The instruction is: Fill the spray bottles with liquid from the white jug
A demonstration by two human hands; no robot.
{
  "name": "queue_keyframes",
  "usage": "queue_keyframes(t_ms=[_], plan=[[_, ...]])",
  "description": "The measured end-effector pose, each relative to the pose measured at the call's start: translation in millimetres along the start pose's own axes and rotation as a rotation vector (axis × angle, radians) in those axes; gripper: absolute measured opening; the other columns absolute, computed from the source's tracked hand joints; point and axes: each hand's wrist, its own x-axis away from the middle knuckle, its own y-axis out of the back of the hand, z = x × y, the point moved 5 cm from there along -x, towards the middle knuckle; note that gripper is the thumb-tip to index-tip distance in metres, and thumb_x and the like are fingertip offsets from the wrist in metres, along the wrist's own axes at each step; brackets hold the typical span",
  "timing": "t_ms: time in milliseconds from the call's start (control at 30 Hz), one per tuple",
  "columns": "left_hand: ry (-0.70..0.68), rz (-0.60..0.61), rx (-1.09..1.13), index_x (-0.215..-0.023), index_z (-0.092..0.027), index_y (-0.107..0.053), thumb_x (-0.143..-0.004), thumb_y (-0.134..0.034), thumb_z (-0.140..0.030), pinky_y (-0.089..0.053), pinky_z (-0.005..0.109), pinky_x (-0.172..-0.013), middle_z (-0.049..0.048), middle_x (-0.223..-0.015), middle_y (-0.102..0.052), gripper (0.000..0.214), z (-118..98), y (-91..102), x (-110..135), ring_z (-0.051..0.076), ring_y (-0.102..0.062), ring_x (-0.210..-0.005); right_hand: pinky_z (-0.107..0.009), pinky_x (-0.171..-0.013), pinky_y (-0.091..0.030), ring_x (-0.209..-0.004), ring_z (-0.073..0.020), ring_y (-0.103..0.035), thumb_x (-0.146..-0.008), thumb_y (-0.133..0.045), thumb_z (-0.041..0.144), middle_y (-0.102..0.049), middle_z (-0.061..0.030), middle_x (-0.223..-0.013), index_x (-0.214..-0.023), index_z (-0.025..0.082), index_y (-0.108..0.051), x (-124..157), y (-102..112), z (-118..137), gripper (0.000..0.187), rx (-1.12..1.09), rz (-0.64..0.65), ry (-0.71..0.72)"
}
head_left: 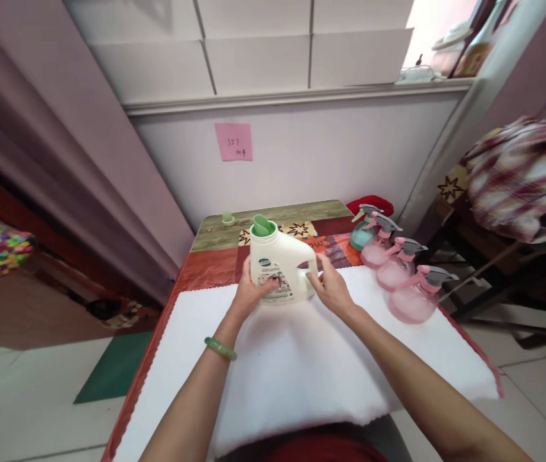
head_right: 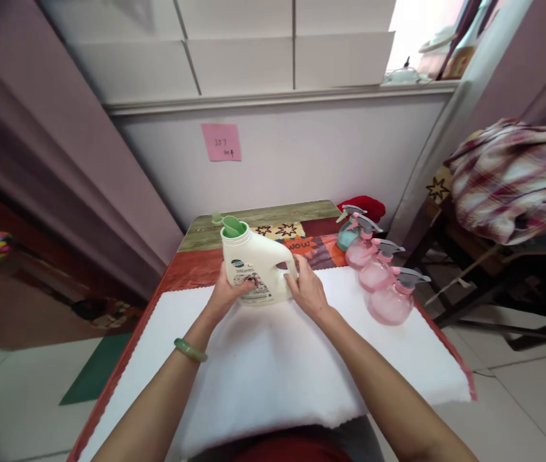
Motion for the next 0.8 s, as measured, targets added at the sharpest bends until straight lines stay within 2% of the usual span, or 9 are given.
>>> queue_keyframes(t_ms=[67, 167, 233, 300, 333, 400, 467, 633, 800], plan=[[-0.014, -0.100, -0.041, -0.150, -0.025, -0.036, -0.054, -0.101, -0.038, -0.040, 0.053, -0.119, 0.0229, -0.159, -0.048, 0.117, -3.0, 11.1, 9.5, 0.041, -0.048, -0.147, -0.037, -0.077, -0.056, -0.071, -0.0172, -0.067, -0.098, -0.057, 0.042, -0.067, -0.0167, -0.139, -0.145, 0.020, -0.044, 30.5, 17.2, -11.1, 0.053, -0.120, -0.122, -0.033], [-0.007, -0.328, -0.104, -0.152, -0.028, -0.026, -0.070, -0.092, -0.043, -0.018, 0.061, -0.128, 0.0240, -0.170, -0.026, 0.107, -0.3, 42.0, 34.5, 0.042, -0.024, -0.160, -0.037, -0.074, -0.058, -0.075, -0.0198, -0.069, -0.097, -0.061, 0.048, -0.073, -0.0105, -0.111, -0.130, 0.022, -0.051, 80.7, 63.3, -41.2, 0.043, -0.205, -0.447, -0.096], [-0.022, -0.592, -0.128, -0.143, -0.029, -0.032, -0.078, -0.085, -0.044, -0.026, 0.059, -0.126, 0.0200, -0.159, -0.042, 0.085, 3.3, 70.0, 56.6, 0.036, -0.039, -0.154, -0.039, -0.080, -0.059, -0.084, -0.0225, -0.070, -0.093, -0.067, 0.050, -0.069, -0.0075, -0.100, -0.118, 0.023, -0.053, 109.8, 102.0, -66.4, 0.039, -0.162, -0.735, -0.121], [0.002, -0.841, -0.088, -0.129, -0.028, -0.037, -0.079, -0.083, -0.042, -0.036, 0.056, -0.122, 0.0133, -0.142, -0.054, 0.069, 8.4, 91.9, 77.8, 0.030, -0.051, -0.144, -0.045, -0.093, -0.058, -0.100, -0.0257, -0.071, -0.086, -0.074, 0.054, -0.067, -0.0110, -0.113, -0.121, 0.023, -0.049, 127.3, 133.0, -92.3, 0.053, -0.109, -0.930, -0.145], [0.028, -0.890, -0.075, -0.123, -0.028, -0.038, -0.078, -0.082, -0.041, -0.038, 0.058, -0.120, 0.0107, -0.135, -0.057, 0.065, 10.1, 97.0, 84.3, 0.030, -0.053, -0.141, -0.049, -0.102, -0.055, -0.112, -0.0284, -0.069, -0.082, -0.078, 0.056, -0.065, -0.0143, -0.125, -0.126, 0.022, -0.047, 130.3, 143.2, -104.2, 0.064, -0.084, -0.968, -0.155], [0.084, -0.914, -0.035, -0.116, -0.028, -0.040, -0.074, -0.085, -0.038, -0.038, 0.062, -0.119, 0.0071, -0.124, -0.058, 0.062, 9.2, 98.6, 90.5, 0.031, -0.056, -0.138, -0.054, -0.115, -0.046, -0.133, -0.0334, -0.060, -0.072, -0.084, 0.061, -0.057, -0.0197, -0.144, -0.136, 0.020, -0.043, 127.6, 151.4, -125.2, 0.086, -0.050, -0.941, -0.211], [0.095, -0.888, 0.010, -0.112, -0.026, -0.046, -0.070, -0.088, -0.035, -0.038, 0.063, -0.120, 0.0058, -0.121, -0.059, 0.060, 0.6, 92.4, 90.8, 0.033, -0.058, -0.135, -0.055, -0.120, -0.041, -0.142, -0.0366, -0.054, -0.065, -0.087, 0.063, -0.053, -0.0220, -0.152, -0.142, 0.019, -0.041, 120.9, 146.2, -141.8, 0.100, -0.049, -0.854, -0.333], [0.037, -0.859, -0.013, -0.106, -0.023, -0.062, -0.074, -0.087, -0.040, -0.036, 0.060, -0.122, 0.0037, -0.118, -0.064, 0.045, -34.3, 74.4, 93.0, 0.030, -0.061, -0.127, -0.061, -0.107, -0.051, -0.129, -0.0459, -0.063, -0.055, -0.090, 0.065, -0.063, -0.0254, -0.141, -0.143, 0.020, -0.045, 119.1, 120.3, -163.1, 0.109, -0.062, -0.694, -0.753], [-0.004, -0.778, -0.024, -0.113, -0.023, -0.067, -0.080, -0.082, -0.039, -0.039, 0.056, -0.121, 0.0052, -0.118, -0.068, 0.039, -56.8, 60.4, 98.9, 0.029, -0.064, -0.124, -0.065, -0.101, -0.053, -0.121, -0.0494, -0.066, -0.052, -0.089, 0.067, -0.067, -0.0278, -0.133, -0.139, 0.018, -0.049, 127.5, 119.6, -165.9, 0.108, 0.044, -0.720, -0.847]])
